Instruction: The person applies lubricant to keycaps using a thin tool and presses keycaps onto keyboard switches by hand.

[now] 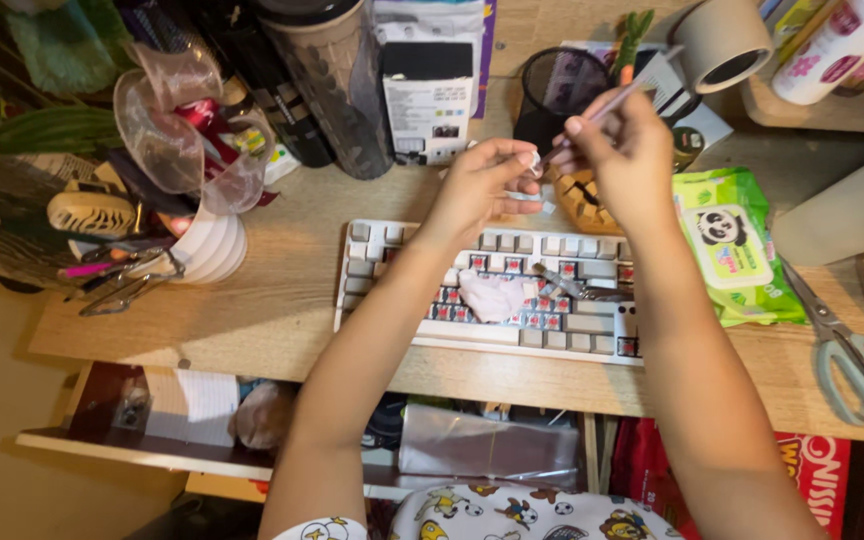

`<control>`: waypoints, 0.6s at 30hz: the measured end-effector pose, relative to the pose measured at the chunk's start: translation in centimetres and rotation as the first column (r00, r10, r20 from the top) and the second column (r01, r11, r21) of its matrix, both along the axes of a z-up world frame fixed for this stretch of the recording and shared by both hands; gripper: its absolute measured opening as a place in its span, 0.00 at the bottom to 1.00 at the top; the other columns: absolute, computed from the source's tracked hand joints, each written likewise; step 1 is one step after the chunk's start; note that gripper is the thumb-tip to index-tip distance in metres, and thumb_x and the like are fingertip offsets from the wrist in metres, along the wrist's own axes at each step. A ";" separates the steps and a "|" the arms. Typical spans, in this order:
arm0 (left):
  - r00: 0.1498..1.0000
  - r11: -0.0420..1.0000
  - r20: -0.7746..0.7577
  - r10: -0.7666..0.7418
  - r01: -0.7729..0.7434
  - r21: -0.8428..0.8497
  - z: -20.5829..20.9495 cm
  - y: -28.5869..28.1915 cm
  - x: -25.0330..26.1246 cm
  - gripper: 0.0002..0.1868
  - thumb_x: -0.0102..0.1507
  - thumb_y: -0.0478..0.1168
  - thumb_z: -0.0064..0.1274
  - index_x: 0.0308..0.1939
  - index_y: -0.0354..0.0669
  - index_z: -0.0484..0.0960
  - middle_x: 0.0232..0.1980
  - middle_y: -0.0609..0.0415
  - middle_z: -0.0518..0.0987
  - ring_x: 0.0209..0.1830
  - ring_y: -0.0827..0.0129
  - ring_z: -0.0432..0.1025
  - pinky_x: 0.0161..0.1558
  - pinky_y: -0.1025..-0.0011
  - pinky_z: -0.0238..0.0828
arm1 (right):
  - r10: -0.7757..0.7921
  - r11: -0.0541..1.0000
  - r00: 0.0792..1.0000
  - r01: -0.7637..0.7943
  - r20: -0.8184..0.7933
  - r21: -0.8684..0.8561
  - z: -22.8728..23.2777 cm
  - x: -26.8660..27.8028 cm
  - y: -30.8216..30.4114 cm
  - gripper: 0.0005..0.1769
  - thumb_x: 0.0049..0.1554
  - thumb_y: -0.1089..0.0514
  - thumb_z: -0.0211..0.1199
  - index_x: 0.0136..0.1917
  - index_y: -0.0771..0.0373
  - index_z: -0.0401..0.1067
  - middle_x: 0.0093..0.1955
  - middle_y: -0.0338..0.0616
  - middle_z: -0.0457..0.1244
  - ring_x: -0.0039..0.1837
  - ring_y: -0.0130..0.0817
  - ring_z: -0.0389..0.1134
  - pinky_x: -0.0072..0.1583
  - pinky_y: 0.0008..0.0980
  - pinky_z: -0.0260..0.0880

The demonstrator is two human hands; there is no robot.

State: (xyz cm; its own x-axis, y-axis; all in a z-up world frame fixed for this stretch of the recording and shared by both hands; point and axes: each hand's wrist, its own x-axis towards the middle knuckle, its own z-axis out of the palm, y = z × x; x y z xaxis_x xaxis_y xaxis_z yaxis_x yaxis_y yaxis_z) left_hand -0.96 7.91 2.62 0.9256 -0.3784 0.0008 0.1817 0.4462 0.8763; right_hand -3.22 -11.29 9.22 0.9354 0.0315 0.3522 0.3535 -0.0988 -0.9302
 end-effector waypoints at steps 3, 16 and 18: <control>0.996 0.984 -0.081 -0.021 0.006 -0.178 0.0 0.5 -2.1 0.15 0.69 0.39 0.51 0.56 0.32 0.77 0.44 0.48 0.81 0.40 0.67 0.78 0.42 0.61 0.84 | 0.113 0.973 0.993 -0.120 0.045 0.198 -0.1 -1.4 0.5 0.08 0.67 0.68 0.61 0.55 0.64 0.62 0.46 0.49 0.69 0.45 0.33 0.75 0.47 0.30 0.78; 1.000 0.963 0.023 -0.016 0.022 -0.267 1.0 2.0 -4.4 0.15 0.71 0.35 0.49 0.58 0.28 0.75 0.47 0.44 0.81 0.47 0.61 0.80 0.53 0.62 0.83 | 0.169 0.958 0.967 -0.206 0.189 0.199 0.0 -4.0 1.8 0.08 0.70 0.72 0.60 0.57 0.67 0.62 0.51 0.54 0.69 0.51 0.38 0.75 0.53 0.34 0.79; 0.999 0.969 0.047 -0.019 0.030 -0.244 1.1 2.7 -4.4 0.15 0.71 0.34 0.49 0.58 0.27 0.74 0.48 0.41 0.81 0.47 0.60 0.80 0.53 0.63 0.83 | 0.169 0.948 0.963 -0.217 0.208 0.233 -0.4 -4.3 2.2 0.07 0.71 0.72 0.60 0.56 0.67 0.62 0.52 0.56 0.69 0.50 0.39 0.75 0.53 0.34 0.79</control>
State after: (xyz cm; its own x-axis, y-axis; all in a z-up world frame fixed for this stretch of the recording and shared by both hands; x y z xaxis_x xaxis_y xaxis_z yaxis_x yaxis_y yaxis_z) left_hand -5.39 10.63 3.70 0.9131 -0.3841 0.1365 0.1590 0.6440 0.7483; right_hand -7.53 -9.09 8.83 0.8387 0.0931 0.5365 0.5089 0.2166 -0.8331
